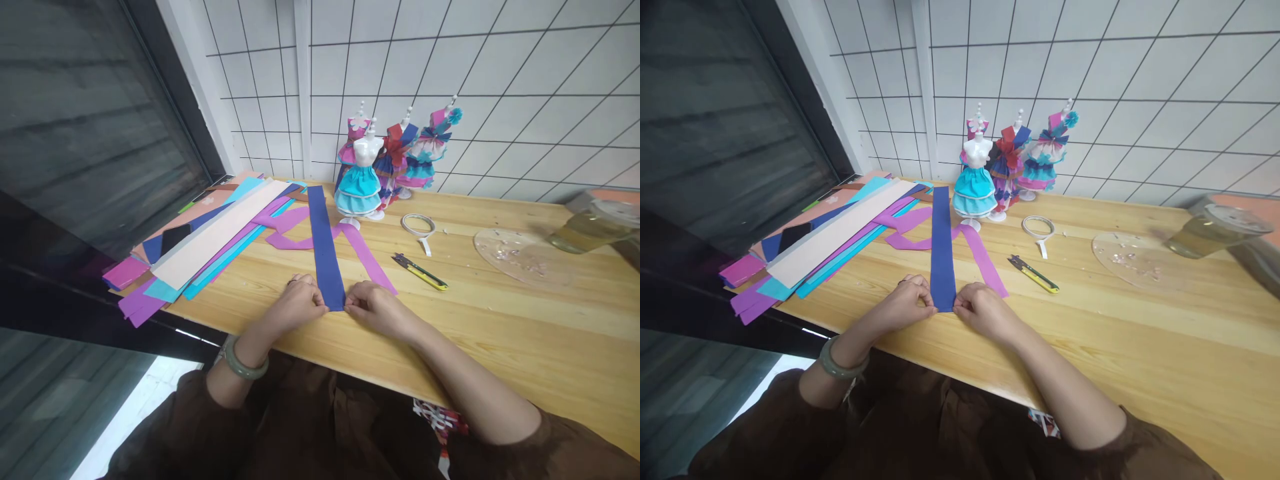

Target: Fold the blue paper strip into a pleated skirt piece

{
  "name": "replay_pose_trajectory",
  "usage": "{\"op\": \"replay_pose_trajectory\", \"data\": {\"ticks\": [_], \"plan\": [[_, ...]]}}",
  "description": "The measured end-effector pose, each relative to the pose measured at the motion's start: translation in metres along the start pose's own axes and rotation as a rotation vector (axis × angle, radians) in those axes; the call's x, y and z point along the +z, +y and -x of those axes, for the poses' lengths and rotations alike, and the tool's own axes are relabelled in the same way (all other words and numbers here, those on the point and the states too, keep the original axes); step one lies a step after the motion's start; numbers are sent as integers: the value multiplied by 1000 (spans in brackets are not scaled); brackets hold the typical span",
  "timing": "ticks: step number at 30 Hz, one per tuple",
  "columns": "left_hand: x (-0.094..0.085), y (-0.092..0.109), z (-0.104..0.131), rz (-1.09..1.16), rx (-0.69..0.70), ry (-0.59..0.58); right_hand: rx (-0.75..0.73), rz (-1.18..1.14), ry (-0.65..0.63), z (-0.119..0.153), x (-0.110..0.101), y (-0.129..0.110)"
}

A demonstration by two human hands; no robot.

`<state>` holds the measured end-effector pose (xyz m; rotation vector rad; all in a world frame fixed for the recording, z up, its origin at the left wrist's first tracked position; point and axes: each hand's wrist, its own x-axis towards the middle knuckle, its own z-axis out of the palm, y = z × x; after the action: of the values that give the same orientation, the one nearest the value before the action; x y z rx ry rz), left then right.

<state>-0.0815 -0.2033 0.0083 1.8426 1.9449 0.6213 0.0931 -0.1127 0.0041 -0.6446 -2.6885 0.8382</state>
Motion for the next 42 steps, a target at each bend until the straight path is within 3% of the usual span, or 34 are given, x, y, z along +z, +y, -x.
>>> {"op": "replay_pose_trajectory", "data": {"ticks": [11,14,18,30,36,42], "plan": [[0,-3,-4,-12,-2,-7,54,-52,24,0,3,2],[3,-7,-1,-9,0,28,5,-78,53,0,6,4],[7,-11,4,0,36,61,-86,-63,39,1,6,5],[3,-15,27,25,189,77,-135,7,5,2,4,4],[12,-16,33,-88,298,175,-65,-13,30,2,5,4],[16,-16,27,-133,291,168,-50,-19,21,2,4,3]]}}
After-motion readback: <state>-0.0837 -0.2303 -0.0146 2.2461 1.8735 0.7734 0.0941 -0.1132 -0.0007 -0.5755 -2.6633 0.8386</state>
